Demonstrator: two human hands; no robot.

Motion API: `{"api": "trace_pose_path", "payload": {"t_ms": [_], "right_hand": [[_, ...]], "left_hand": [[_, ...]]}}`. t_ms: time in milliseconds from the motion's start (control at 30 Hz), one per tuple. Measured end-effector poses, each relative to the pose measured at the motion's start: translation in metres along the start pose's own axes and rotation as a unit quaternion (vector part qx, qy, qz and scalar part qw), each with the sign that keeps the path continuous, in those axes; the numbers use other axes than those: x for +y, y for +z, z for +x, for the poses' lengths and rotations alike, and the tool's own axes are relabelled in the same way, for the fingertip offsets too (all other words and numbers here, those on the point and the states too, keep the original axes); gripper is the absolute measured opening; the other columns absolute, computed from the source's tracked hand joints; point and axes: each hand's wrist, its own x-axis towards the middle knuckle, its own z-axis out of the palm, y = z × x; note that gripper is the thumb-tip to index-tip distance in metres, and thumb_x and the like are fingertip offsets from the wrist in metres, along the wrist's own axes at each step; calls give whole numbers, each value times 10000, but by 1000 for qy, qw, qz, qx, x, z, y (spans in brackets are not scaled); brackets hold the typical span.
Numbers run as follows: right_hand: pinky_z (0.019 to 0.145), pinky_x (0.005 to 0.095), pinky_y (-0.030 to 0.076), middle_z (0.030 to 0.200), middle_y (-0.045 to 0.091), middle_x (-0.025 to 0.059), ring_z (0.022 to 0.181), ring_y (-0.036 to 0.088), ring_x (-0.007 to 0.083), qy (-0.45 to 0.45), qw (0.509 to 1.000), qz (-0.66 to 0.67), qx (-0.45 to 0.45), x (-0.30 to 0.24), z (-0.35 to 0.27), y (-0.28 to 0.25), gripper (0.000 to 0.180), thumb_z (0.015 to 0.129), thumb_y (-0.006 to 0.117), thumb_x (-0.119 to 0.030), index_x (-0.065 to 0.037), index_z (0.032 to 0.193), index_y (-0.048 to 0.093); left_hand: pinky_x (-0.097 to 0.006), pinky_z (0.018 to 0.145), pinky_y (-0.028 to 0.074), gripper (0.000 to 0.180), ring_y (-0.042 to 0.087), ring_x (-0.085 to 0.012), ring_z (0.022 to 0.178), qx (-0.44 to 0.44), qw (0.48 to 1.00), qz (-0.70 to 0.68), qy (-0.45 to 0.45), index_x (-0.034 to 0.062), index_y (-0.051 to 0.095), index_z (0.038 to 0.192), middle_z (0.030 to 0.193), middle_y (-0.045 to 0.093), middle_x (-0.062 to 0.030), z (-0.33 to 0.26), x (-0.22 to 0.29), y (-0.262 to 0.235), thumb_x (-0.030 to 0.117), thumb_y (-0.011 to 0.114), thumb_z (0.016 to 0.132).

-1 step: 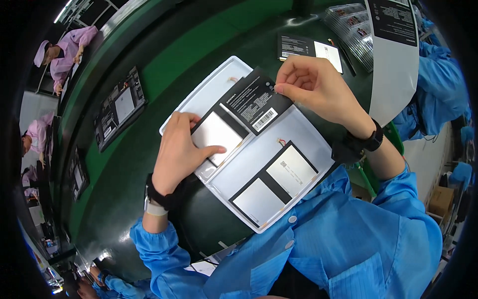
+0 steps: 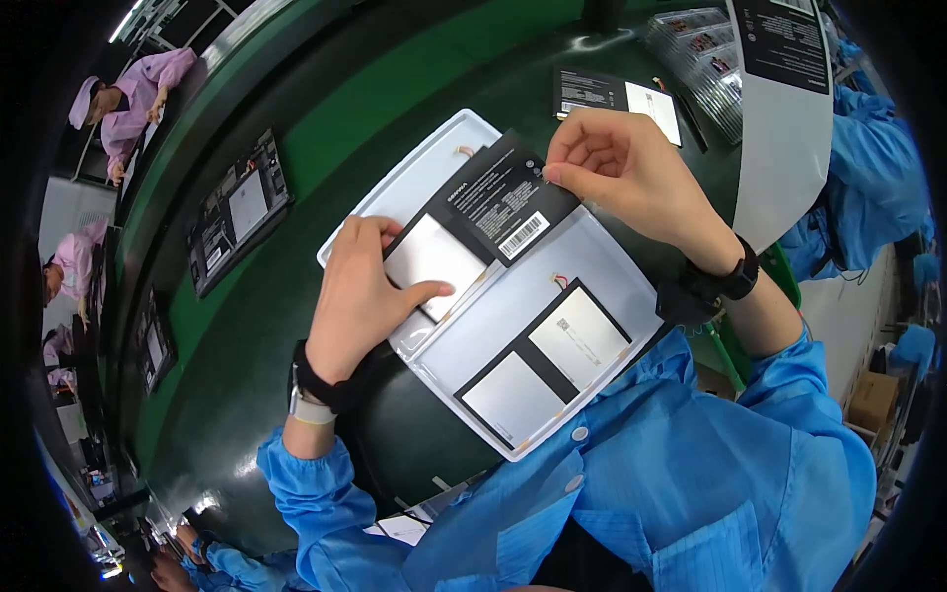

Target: Assembling laptop components, applying identification labels to batteries, and installing batteries into chassis.

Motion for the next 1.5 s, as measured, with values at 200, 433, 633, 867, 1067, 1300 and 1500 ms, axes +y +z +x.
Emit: {"api": "trace_pose_path", "payload": {"t_ms": [200,433,633,867,1067,1300,1500], "right_hand": [[606,178,477,763,674,-13,676,614,31,61,994,69,-59,0,13,21,80,922,734,-65,-18,903,672],[541,208,497,741,688,11,647,629,48,102,986,82,-100,15,42,65,91,912,737,-67,-11,879,673],[511,200,469,706,677,-5,619,625,41,146,984,64,-81,16,45,68,90,915,738,-81,-17,885,682],[508,191,457,720,687,-8,622,622,32,156,981,61,-93,17,47,69,87,919,743,-77,-21,880,688],[526,182,479,735,693,-9,624,622,27,170,980,58,-85,16,49,68,76,917,750,-69,-21,890,698],[538,177,496,765,712,3,634,637,28,161,982,50,-89,18,50,67,70,920,748,-68,-20,896,703],[542,182,505,766,712,9,633,640,35,162,982,56,-83,22,51,68,66,916,749,-60,-9,905,707]], "left_hand": [[-443,979,488,634,585,-378,1137,29,995,84,41,-68,587,1266,1226,610,-198,-37,17,-15,250,857,788],[-478,1082,452,636,534,-385,1294,-18,989,144,17,-37,545,1413,1484,534,-164,-60,13,2,219,766,874],[-482,1103,438,611,514,-385,1308,-49,984,171,22,-25,535,1431,1538,475,-172,-58,12,3,172,726,885],[-495,1106,429,612,496,-389,1324,-63,988,143,6,-33,536,1426,1527,481,-175,-54,11,1,159,725,877],[-494,1111,426,607,498,-387,1321,-73,987,142,5,-42,540,1415,1525,482,-180,-50,12,0,152,726,871],[-492,1112,424,618,497,-385,1328,-84,986,143,2,-38,541,1417,1532,479,-180,-48,11,1,151,734,861],[-493,1107,426,653,497,-387,1329,-86,987,137,0,-35,520,1438,1542,471,-177,-46,9,2,142,743,851]]}}
